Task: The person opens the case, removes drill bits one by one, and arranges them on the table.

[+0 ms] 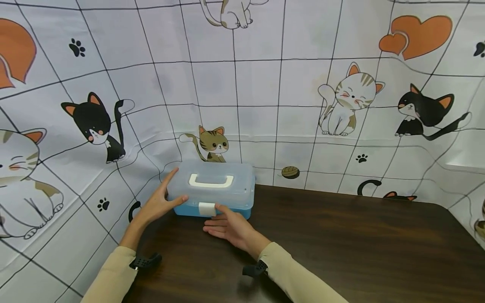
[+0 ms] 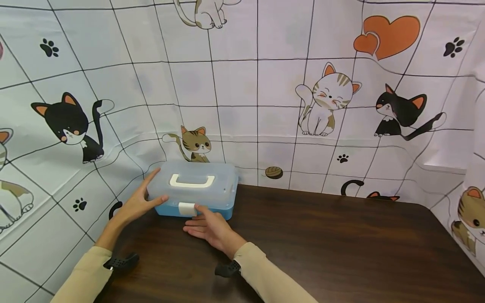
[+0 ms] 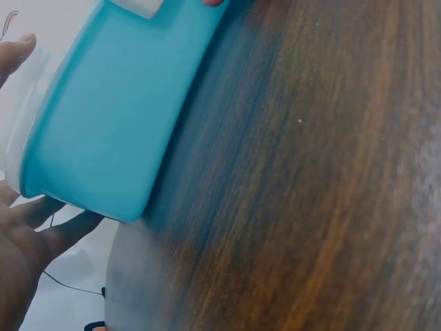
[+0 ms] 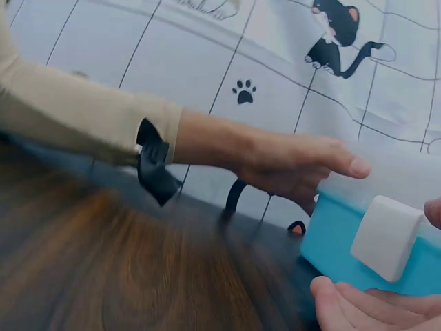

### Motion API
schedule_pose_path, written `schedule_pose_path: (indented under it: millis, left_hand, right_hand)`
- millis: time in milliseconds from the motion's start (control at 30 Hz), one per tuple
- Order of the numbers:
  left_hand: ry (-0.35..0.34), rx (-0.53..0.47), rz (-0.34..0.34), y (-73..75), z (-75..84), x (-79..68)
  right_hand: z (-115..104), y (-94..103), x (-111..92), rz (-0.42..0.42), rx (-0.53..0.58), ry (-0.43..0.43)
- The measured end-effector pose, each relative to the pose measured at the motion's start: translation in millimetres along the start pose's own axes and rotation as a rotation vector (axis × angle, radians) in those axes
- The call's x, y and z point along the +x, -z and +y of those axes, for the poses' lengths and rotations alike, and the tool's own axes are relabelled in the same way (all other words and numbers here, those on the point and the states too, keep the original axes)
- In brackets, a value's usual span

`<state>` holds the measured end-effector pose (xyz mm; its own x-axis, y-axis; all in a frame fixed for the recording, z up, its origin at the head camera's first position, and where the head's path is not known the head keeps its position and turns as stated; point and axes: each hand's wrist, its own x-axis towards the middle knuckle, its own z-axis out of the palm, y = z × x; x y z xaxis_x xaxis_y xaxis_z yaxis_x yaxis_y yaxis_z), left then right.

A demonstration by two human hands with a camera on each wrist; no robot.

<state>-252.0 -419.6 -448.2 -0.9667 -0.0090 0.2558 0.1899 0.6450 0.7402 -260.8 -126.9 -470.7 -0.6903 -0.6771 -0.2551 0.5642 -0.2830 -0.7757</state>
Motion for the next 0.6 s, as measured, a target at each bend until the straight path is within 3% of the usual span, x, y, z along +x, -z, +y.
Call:
schedule_pose_path:
  millis: [300,600]
  left_hand:
    - [-0.002,-0.017,-0.01,-1.5,1.3,1.2]
    - [-0.014,-0.036,-0.011,0.2,0.5,0.4]
  right_hand:
    - [2,-5.6,4,-0.051,0.238,-0.052]
    - [5,-18.3,8,0.012,0.249,0.009]
